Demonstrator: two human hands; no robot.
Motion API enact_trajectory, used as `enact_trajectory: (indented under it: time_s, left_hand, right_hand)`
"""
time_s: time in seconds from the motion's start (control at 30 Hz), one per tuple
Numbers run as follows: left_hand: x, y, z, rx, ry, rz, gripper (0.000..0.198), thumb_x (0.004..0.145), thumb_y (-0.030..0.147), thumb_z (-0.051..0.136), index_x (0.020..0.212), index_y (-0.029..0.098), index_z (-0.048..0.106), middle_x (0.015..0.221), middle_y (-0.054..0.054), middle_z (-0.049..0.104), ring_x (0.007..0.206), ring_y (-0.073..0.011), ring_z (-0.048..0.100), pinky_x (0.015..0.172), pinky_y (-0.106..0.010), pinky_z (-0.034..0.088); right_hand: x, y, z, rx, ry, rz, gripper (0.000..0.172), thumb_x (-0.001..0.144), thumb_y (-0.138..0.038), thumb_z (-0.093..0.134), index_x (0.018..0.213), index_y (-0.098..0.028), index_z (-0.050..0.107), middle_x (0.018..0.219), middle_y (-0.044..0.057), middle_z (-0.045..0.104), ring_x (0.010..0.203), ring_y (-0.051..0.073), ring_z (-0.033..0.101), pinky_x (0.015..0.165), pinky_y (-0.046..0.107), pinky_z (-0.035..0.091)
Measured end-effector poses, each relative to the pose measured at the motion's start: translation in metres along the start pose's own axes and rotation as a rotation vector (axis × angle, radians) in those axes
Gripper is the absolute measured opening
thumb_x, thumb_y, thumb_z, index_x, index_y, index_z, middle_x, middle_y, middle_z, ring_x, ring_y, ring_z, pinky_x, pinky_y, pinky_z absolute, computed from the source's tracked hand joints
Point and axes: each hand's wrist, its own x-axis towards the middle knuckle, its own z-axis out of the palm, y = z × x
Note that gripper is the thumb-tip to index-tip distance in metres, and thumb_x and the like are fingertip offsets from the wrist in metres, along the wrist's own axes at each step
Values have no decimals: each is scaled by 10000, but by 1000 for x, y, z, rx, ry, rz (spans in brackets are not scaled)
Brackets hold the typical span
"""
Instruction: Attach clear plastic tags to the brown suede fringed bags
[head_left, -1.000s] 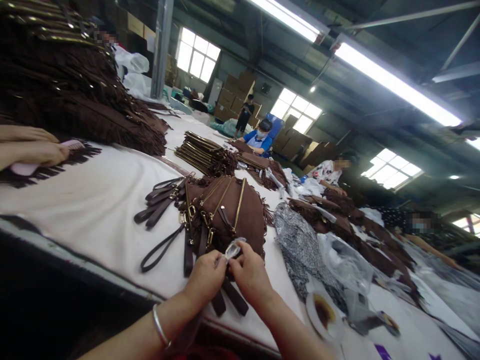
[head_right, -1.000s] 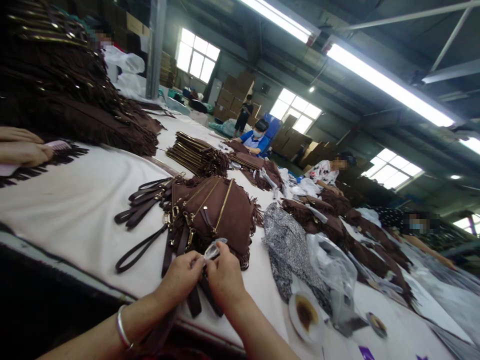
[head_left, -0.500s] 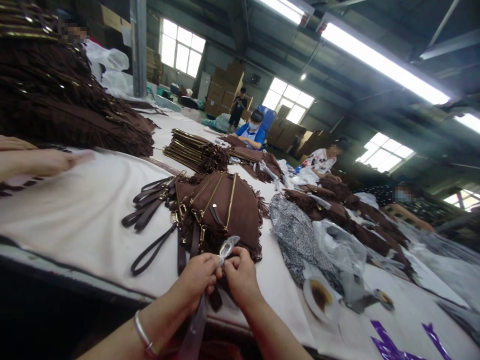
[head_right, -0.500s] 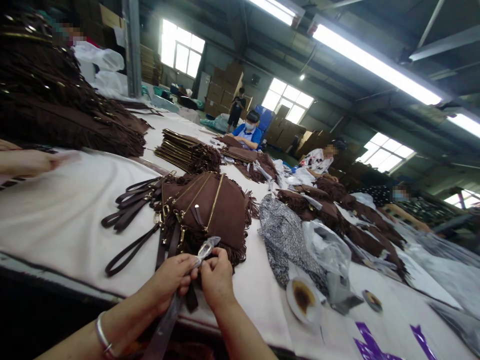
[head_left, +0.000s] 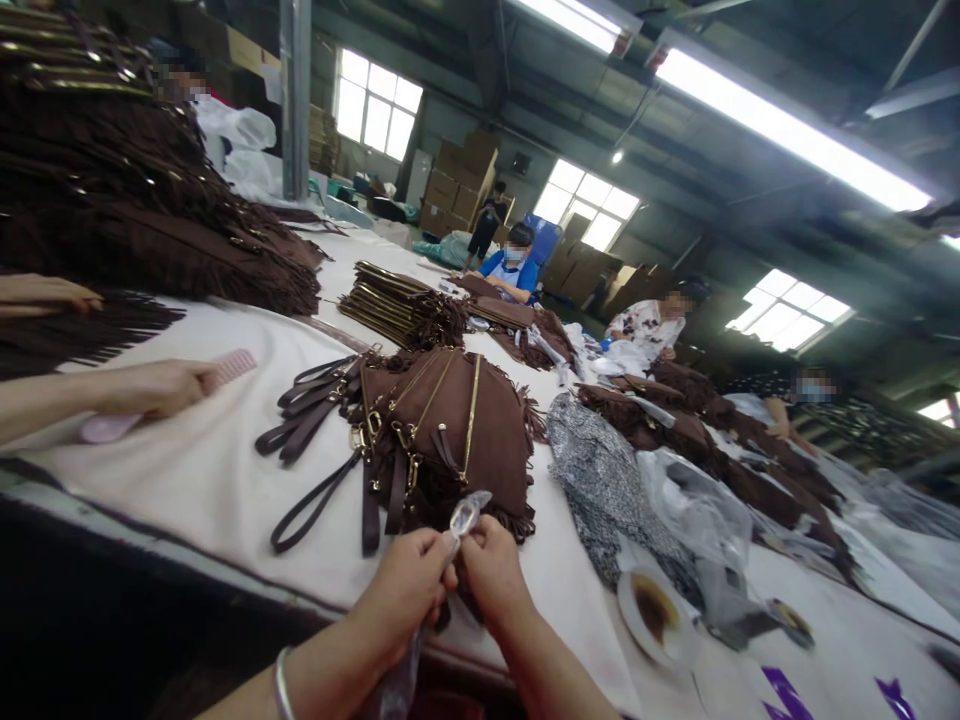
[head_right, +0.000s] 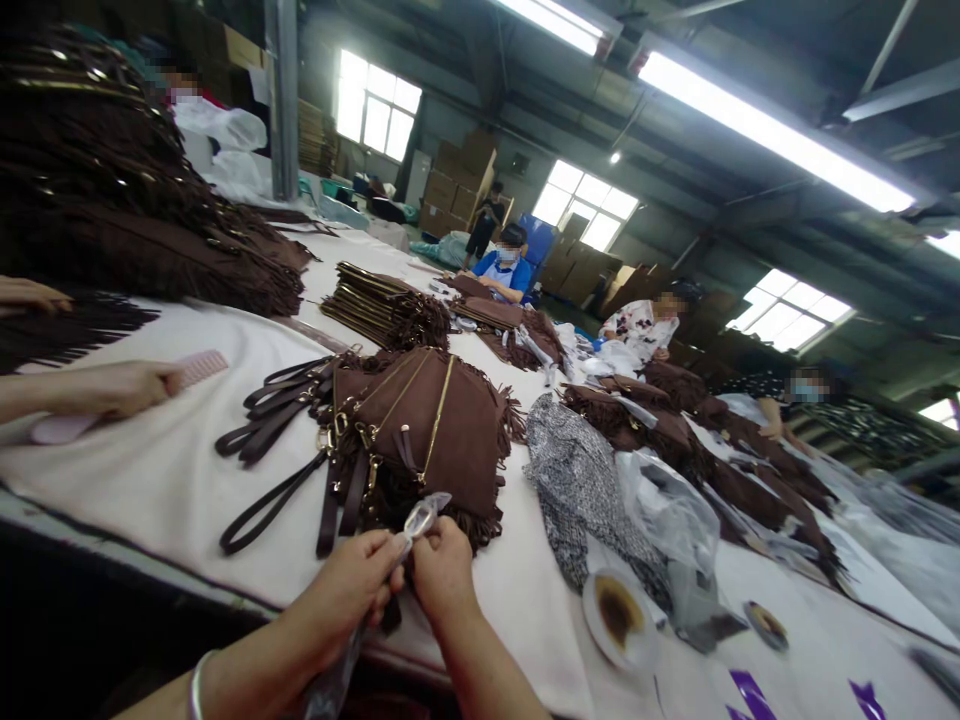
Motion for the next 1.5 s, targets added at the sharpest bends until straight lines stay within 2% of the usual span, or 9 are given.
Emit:
enact_trajectory:
  time_s: [0.27, 0.53, 0.7, 0.83, 1.07, 1.17, 1.23, 1.33, 1.5]
  left_hand:
    - [-4, -9, -6, 382, 102, 347, 276, 860, 372, 452, 684, 192, 565, 597, -10, 585, 588, -157, 546, 571, -262, 393]
    - [-5, -3, -3, -343, -172, -117, 321, 800, 487, 579, 740, 180, 507, 539, 66, 449, 352, -40, 293, 343, -164, 241]
    - [-4, 10, -10, -923, -451, -512, 173, 865, 275, 544, 759, 146, 499, 528, 110, 318, 323, 4, 234, 337, -110, 197]
    - [-5, 16, -10, -885, -482, -530, 194, 882, 292, 518, 772, 132, 517, 529, 106, 313, 325, 1, 242, 335, -120, 206]
    - [-9, 5, -9, -67, -220, -51, 313, 844, 513, 531, 771, 210, 514, 547, 56, 444, 365, -77, 344, 368, -198, 302]
    - [-13, -2, -8, 347, -17, 299, 251, 836, 450, 568, 728, 223, 570, 611, -26, 566, 520, -164, 517, 494, -255, 401]
    - [-16, 0, -10, 507, -12, 495, 165, 822, 391, 607, 776, 237, 647, 730, -76, 639, 695, -221, 585, 642, -291, 443]
    - [-11, 23, -18, 659, -57, 671, 148, 822, 354, 608, 878, 249, 696, 833, -101, 664, 797, -261, 594, 775, -339, 449]
    - [27, 86, -22, 1052, 49, 1015, 356, 786, 199, 585, 1139, 231, 616, 1286, -112, 538, 1246, -318, 400, 1087, -484, 252]
  right_hand:
    - [-22, -3, 3, 650, -258, 144, 280, 702, -366, 767, 788, -118, 671, 705, 39, 646, 594, 111, 542, 505, 200, 398]
    - [-17, -1, 15, 864, -302, 340, 330, 720, -432, 734, 952, -202, 684, 802, 13, 689, 437, 81, 445, 426, 216, 374]
    - [-12, -2, 21, 851, -357, 322, 391, 670, -525, 733, 900, -210, 704, 964, 66, 701, 738, 169, 609, 572, 259, 469]
    - [-11, -2, 21, 789, -311, 223, 395, 662, -555, 728, 827, -196, 706, 966, 75, 697, 935, 206, 620, 766, 299, 497]
    - [-14, -15, -10, 949, -449, 182, 463, 748, -529, 694, 1019, -155, 650, 1029, 86, 686, 877, 181, 639, 817, 304, 478]
    - [-2, -25, -14, 981, -298, 201, 364, 772, -471, 689, 926, -146, 636, 935, 79, 699, 811, 178, 649, 715, 283, 492]
    - [7, -30, -13, 966, -109, 241, 265, 766, -384, 706, 837, -146, 613, 754, 46, 687, 655, 154, 634, 583, 248, 466]
    - [16, -33, -14, 928, 91, 268, 184, 725, -283, 704, 734, -165, 564, 553, -7, 607, 517, 147, 593, 455, 221, 388]
    - [19, -36, -28, 873, 77, 124, 167, 587, -211, 699, 651, -170, 550, 545, -26, 577, 505, 130, 551, 471, 229, 402]
